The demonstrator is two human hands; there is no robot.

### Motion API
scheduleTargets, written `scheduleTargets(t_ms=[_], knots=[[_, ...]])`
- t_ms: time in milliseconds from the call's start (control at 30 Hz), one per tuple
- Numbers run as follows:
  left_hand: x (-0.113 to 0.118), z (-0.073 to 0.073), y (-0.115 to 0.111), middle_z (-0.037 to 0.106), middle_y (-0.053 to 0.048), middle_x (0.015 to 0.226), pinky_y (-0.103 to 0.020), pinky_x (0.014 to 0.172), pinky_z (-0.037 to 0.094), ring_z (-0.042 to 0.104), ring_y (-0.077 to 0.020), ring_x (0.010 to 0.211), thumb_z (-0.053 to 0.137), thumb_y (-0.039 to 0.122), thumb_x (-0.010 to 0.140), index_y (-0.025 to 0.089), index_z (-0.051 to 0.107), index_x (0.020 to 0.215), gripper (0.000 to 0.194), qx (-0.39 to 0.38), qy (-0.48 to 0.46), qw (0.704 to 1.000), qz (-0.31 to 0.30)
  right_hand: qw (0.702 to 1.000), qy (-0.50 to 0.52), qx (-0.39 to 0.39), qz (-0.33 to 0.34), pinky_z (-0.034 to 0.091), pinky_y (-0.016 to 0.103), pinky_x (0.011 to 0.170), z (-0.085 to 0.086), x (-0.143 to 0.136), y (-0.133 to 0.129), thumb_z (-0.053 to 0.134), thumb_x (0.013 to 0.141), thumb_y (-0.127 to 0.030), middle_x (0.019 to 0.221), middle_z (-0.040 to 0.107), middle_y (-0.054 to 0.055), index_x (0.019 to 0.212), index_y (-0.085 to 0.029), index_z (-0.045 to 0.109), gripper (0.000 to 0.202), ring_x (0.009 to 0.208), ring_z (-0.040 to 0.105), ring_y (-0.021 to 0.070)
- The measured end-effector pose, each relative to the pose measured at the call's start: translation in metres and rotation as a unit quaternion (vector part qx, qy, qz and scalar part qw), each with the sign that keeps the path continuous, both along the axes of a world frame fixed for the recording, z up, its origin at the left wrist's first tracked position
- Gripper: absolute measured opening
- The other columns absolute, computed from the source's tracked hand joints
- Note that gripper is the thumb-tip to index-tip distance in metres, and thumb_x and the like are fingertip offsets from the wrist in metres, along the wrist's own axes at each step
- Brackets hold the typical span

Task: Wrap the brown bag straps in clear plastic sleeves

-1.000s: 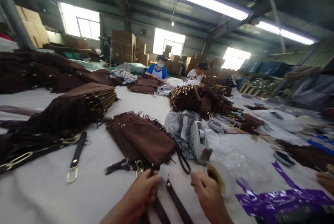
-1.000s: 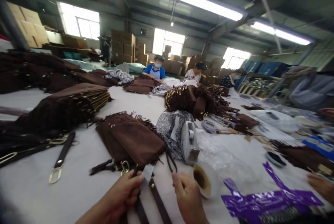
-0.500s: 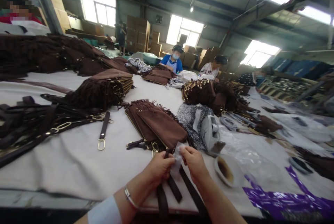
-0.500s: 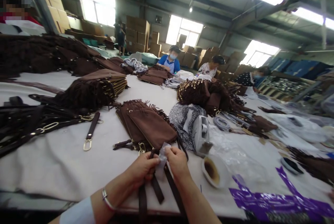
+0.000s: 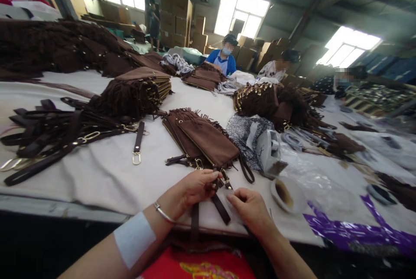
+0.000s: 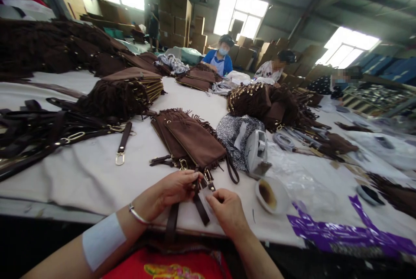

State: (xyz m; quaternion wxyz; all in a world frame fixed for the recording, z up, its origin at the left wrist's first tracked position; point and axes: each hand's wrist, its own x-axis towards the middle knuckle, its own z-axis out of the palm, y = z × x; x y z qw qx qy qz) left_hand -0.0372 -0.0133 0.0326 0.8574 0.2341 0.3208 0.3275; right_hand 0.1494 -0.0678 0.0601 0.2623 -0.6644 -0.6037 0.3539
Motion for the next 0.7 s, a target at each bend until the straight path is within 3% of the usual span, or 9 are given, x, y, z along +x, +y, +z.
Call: scheduleTargets(t_ms=[133, 500, 700], knots=[[0.005, -0.004, 0.004, 0.047, 0.005, 0.059, -0.021, 0.045, 0.025, 0.039, -0.0055, 0.049, 0.080, 0.034, 0.067, 0.015, 0.057, 0.075, 0.031, 0.024, 0.018, 1.000, -0.008, 1.000, -0.001, -0.005, 0.005, 0.034, 0.025, 0.054, -0.005, -0.005, -0.004, 0.060, 0.075, -0.039, 0.054, 0.058, -0.001, 0.059, -0.016, 0.066, 0.028, 0.056, 0.049, 0.0136], [0.015, -0.008, -0.001, 0.046, 0.006, 0.054, -0.024, 0.046, 0.024, 0.038, -0.0062, 0.046, 0.080, 0.042, 0.063, 0.017, 0.054, 0.069, 0.037, 0.062, 0.119, 0.991, 0.013, 0.998, 0.050, -0.037, 0.019, 0.040, 0.026, 0.056, -0.017, -0.012, 0.006, 0.061, 0.075, -0.040, 0.063, 0.069, 0.002, 0.069, -0.016, 0.074, 0.027, 0.062, 0.059, 0.0180], [0.013, -0.008, -0.002, 0.045, 0.006, 0.052, -0.025, 0.045, 0.022, 0.036, -0.0062, 0.044, 0.077, 0.047, 0.064, 0.018, 0.049, 0.063, 0.040, 0.092, 0.149, 0.984, 0.025, 0.998, 0.046, -0.037, 0.007, 0.038, 0.025, 0.054, -0.021, -0.009, 0.007, 0.061, 0.075, -0.039, 0.058, 0.066, 0.001, 0.067, -0.015, 0.074, 0.028, 0.057, 0.055, 0.0160]])
